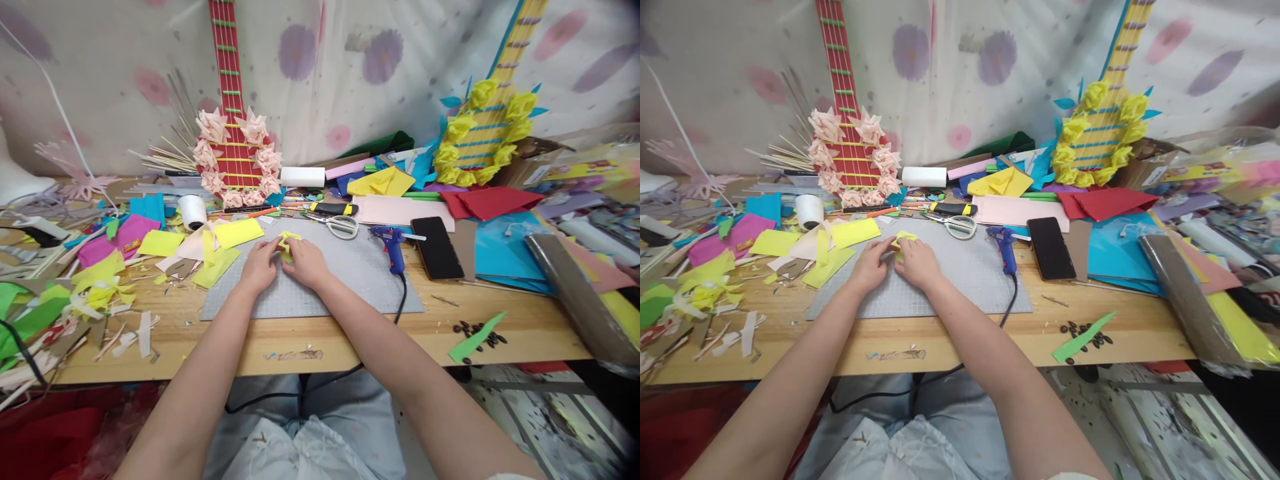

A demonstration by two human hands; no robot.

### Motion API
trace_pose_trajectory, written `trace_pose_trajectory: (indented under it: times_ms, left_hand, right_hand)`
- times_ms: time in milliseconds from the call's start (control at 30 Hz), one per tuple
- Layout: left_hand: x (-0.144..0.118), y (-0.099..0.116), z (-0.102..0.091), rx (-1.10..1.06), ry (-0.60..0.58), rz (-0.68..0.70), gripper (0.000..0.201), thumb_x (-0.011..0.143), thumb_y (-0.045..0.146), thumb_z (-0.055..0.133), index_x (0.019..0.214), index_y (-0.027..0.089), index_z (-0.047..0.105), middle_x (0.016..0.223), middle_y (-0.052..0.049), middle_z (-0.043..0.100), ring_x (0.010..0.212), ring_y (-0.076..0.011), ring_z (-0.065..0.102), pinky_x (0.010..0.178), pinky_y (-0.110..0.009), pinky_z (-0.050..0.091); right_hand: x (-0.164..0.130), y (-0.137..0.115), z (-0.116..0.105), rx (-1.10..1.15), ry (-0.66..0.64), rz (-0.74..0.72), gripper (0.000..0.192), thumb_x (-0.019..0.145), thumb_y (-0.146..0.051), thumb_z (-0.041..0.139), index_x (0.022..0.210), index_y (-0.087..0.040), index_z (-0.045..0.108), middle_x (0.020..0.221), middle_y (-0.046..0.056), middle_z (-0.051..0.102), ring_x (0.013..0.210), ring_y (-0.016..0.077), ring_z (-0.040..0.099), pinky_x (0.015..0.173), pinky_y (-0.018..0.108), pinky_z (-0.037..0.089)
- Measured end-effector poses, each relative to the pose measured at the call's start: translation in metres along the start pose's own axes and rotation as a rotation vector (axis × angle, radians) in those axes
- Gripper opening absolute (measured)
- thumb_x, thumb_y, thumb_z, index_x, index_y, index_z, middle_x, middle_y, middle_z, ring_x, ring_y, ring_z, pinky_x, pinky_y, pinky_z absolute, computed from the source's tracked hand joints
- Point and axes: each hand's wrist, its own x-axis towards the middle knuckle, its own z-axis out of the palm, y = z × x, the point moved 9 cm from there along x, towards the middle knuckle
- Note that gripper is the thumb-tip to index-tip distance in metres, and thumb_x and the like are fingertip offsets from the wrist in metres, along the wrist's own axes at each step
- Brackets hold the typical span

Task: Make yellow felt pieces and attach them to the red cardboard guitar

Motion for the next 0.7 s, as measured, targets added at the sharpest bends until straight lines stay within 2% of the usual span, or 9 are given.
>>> trace_pose_trajectory:
  times_ms: [167, 267, 367, 600, 700]
  left_hand:
    - [-0.002, 0.006, 0.001, 0.041, -0.025, 0.001, 0.067, 0.064, 0.002, 0.040, 0.128, 0.019, 0.043, 0.108, -0.002, 0.062, 0.106, -0.0184, 0.047, 0.096, -0.032, 0.037]
    - [-0.004, 0.011, 0.002, 0.068, -0.048, 0.024, 0.065, 0.066, 0.003, 0.039, 0.128, 0.021, 0.043, 0.108, -0.003, 0.062, 0.105, -0.0185, 0.048, 0.095, -0.033, 0.038]
    - [-0.004, 0.013, 0.002, 0.063, -0.051, 0.027, 0.066, 0.066, 0.002, 0.039, 0.128, 0.021, 0.042, 0.106, -0.003, 0.062, 0.103, -0.0185, 0.049, 0.093, -0.032, 0.039]
    - [-0.003, 0.011, 0.001, 0.072, -0.034, 0.001, 0.063, 0.067, 0.001, 0.039, 0.127, 0.021, 0.043, 0.105, -0.003, 0.062, 0.103, -0.0188, 0.048, 0.093, -0.031, 0.040]
    - [-0.003, 0.011, 0.001, 0.071, -0.038, -0.014, 0.064, 0.068, 0.001, 0.039, 0.128, 0.023, 0.042, 0.104, -0.002, 0.062, 0.105, -0.0185, 0.048, 0.094, -0.031, 0.039]
  right_hand:
    - [0.000, 0.005, -0.001, 0.015, 0.011, 0.025, 0.029, 0.081, -0.020, 0.043, 0.109, -0.018, 0.047, 0.091, 0.006, 0.063, 0.085, 0.0191, 0.054, 0.071, 0.030, 0.040]
    - [-0.002, 0.006, -0.003, 0.058, 0.016, 0.043, 0.029, 0.080, -0.027, 0.046, 0.109, -0.019, 0.047, 0.090, 0.005, 0.063, 0.083, 0.0188, 0.055, 0.071, 0.030, 0.040]
    - [-0.004, 0.001, -0.006, 0.061, 0.033, 0.034, 0.038, 0.075, -0.037, 0.053, 0.109, -0.019, 0.046, 0.095, 0.006, 0.062, 0.086, 0.0204, 0.054, 0.072, 0.031, 0.040]
    - [-0.002, -0.003, -0.001, -0.002, 0.008, 0.028, 0.033, 0.079, -0.020, 0.044, 0.112, -0.018, 0.046, 0.091, 0.007, 0.063, 0.085, 0.0203, 0.055, 0.072, 0.031, 0.040]
    - [-0.002, -0.001, -0.003, 0.035, 0.026, 0.041, 0.033, 0.080, -0.021, 0.043, 0.113, -0.018, 0.044, 0.091, 0.006, 0.063, 0.085, 0.0196, 0.055, 0.073, 0.031, 0.040]
